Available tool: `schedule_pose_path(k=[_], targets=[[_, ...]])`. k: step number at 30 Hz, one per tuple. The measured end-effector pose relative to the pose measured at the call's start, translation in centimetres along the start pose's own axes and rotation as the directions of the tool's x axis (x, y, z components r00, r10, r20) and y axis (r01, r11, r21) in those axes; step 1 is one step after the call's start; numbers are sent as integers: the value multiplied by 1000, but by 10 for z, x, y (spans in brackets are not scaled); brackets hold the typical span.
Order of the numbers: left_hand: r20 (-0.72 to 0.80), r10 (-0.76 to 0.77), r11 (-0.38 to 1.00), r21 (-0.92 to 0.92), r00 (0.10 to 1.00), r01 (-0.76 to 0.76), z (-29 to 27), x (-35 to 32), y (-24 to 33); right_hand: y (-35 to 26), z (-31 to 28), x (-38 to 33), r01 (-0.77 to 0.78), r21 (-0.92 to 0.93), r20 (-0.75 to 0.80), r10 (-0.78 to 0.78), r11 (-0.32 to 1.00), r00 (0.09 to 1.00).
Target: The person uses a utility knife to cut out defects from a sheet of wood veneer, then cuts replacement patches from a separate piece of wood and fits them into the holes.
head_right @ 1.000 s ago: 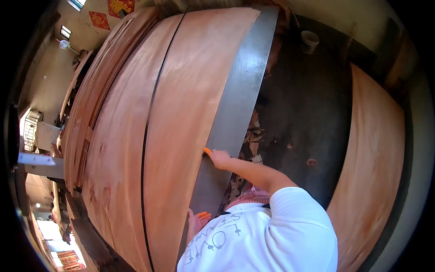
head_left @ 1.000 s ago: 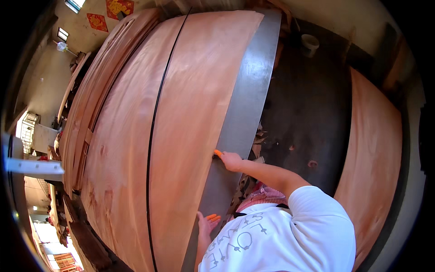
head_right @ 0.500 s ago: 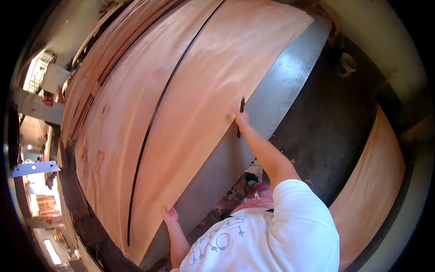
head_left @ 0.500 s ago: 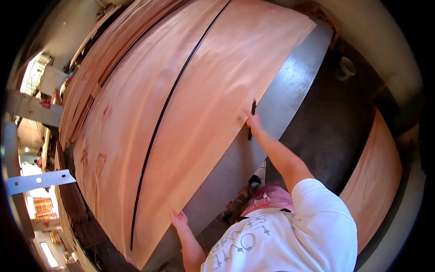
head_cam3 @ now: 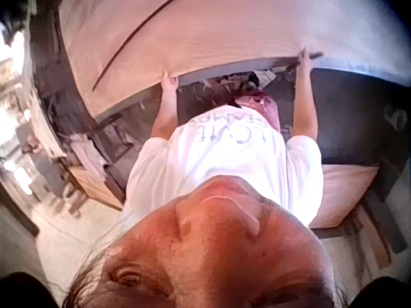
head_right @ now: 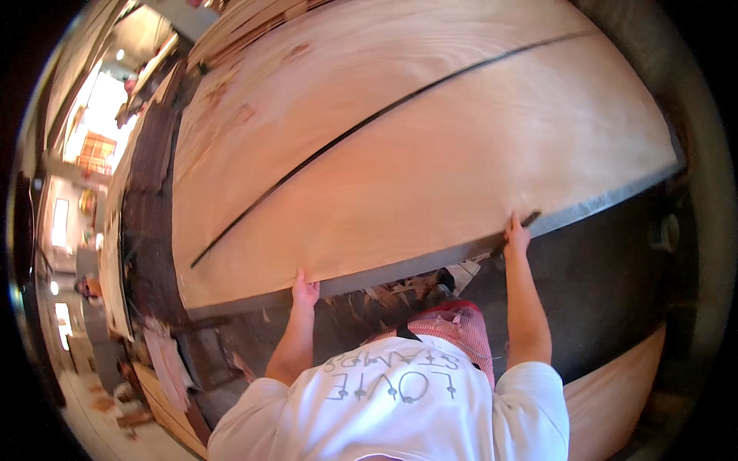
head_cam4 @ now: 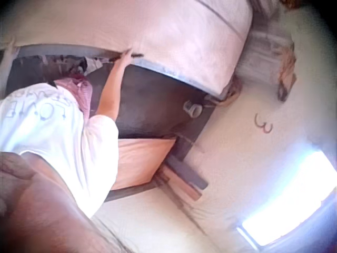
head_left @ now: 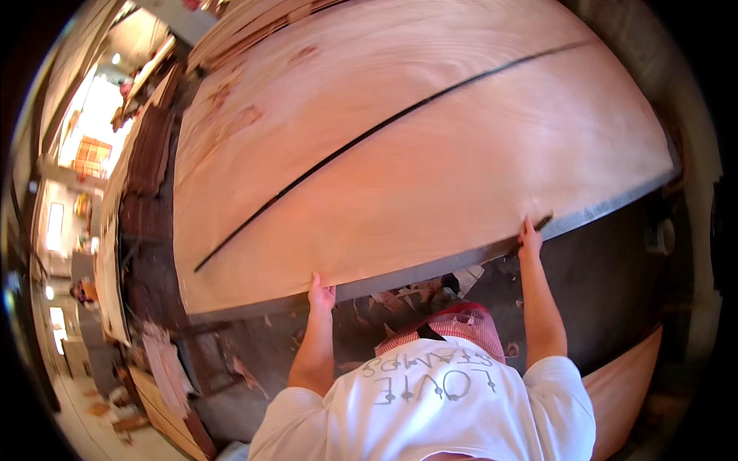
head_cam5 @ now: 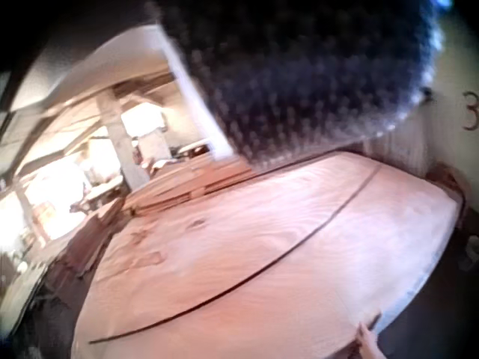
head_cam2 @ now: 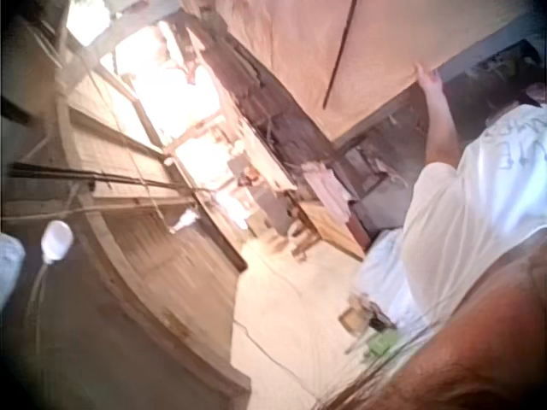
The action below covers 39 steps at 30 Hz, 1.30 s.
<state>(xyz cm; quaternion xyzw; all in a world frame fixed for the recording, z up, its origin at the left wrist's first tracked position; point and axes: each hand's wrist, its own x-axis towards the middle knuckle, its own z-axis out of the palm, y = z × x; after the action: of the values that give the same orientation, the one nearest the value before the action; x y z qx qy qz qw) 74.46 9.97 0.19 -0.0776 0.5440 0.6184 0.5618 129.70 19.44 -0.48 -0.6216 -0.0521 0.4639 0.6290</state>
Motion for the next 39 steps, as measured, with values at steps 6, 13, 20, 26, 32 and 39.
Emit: schedule_pose_path(k=[6,13,20,26,32,39], targets=[[-13,-165,984,60,986,166,-113,-61,-38,58,-122,-88,-125,-109,-239,96,986,966],[94,-508,850,216,856,480,-245,-142,-122,80,-281,-156,-251,-174,-384,169,952,908],[235,-639,603,745,733,287,-222,-135,-74,85,-307,-214,-369,-348,-345,248,862,905],[391,-321,922,338,863,190,-143,-61,-4,111,-212,-267,-200,-686,36,307,699,951],[121,-334,934,175,935,311,-91,-20,21,129,-144,-282,251,-769,447,214,588,869],[92,-178,982,75,980,171,-87,-6,42,91,-2,-230,874,-485,872,68,-4,484]])
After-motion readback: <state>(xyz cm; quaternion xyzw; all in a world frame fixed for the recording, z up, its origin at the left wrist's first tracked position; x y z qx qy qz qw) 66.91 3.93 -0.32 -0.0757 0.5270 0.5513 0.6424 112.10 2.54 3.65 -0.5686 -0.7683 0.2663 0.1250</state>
